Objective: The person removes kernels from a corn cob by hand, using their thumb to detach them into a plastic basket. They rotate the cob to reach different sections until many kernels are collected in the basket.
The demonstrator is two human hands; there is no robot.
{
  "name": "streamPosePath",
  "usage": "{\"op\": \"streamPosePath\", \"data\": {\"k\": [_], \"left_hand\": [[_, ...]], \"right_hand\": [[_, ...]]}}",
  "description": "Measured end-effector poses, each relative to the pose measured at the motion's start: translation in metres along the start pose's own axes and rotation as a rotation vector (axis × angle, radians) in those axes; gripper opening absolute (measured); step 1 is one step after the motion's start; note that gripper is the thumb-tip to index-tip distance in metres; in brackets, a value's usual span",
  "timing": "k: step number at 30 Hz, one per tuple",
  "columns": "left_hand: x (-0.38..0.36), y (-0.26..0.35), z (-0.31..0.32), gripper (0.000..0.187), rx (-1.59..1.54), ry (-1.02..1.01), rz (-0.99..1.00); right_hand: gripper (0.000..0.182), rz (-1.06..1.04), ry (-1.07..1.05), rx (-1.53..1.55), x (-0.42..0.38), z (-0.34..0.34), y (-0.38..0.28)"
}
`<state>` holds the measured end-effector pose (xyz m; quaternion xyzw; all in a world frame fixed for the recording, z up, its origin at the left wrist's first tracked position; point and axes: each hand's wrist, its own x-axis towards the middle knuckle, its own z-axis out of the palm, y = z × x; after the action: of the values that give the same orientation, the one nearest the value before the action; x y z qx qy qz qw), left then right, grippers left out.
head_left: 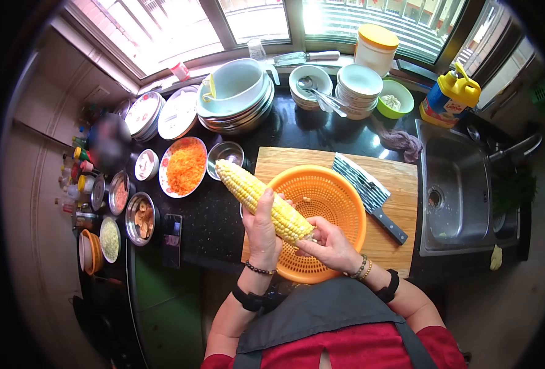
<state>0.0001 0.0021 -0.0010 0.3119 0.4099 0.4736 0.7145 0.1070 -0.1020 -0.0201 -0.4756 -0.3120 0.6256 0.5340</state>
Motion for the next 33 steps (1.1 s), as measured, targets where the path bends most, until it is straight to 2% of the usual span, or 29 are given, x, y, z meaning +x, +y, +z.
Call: {"op": "streamPosePath", "data": {"k": [6,12,18,30,33], "left_hand": [[0.004,-0.003,-0.004,0.036,-0.042,0.01,-0.055],[0.002,-0.005,0.001,0.034,-0.02,0.0,0.021],[-0.001,-0.005,0.005,0.033,0.031,-0.014,0.089],[0.002,-0.007,0.004,0.033,0.013,-0.012,0.047],[0.004,-0.004,0.005,0.034,-0.044,0.014,-0.017]], "right_hand": [[0.035,0.072,-0.045,0.053,-0.002,0.001,-0.007],[0.04,0.14,-0.017,0.079,0.0,0.001,-0.011],[0.04,0.089,0.004,0.088,0.001,0.004,-0.007],[0.041,0.129,-0.003,0.078,0.0,0.0,-0.007],[0.04,0.124,-0.004,0.116,0.001,-0.001,-0.005]]}}
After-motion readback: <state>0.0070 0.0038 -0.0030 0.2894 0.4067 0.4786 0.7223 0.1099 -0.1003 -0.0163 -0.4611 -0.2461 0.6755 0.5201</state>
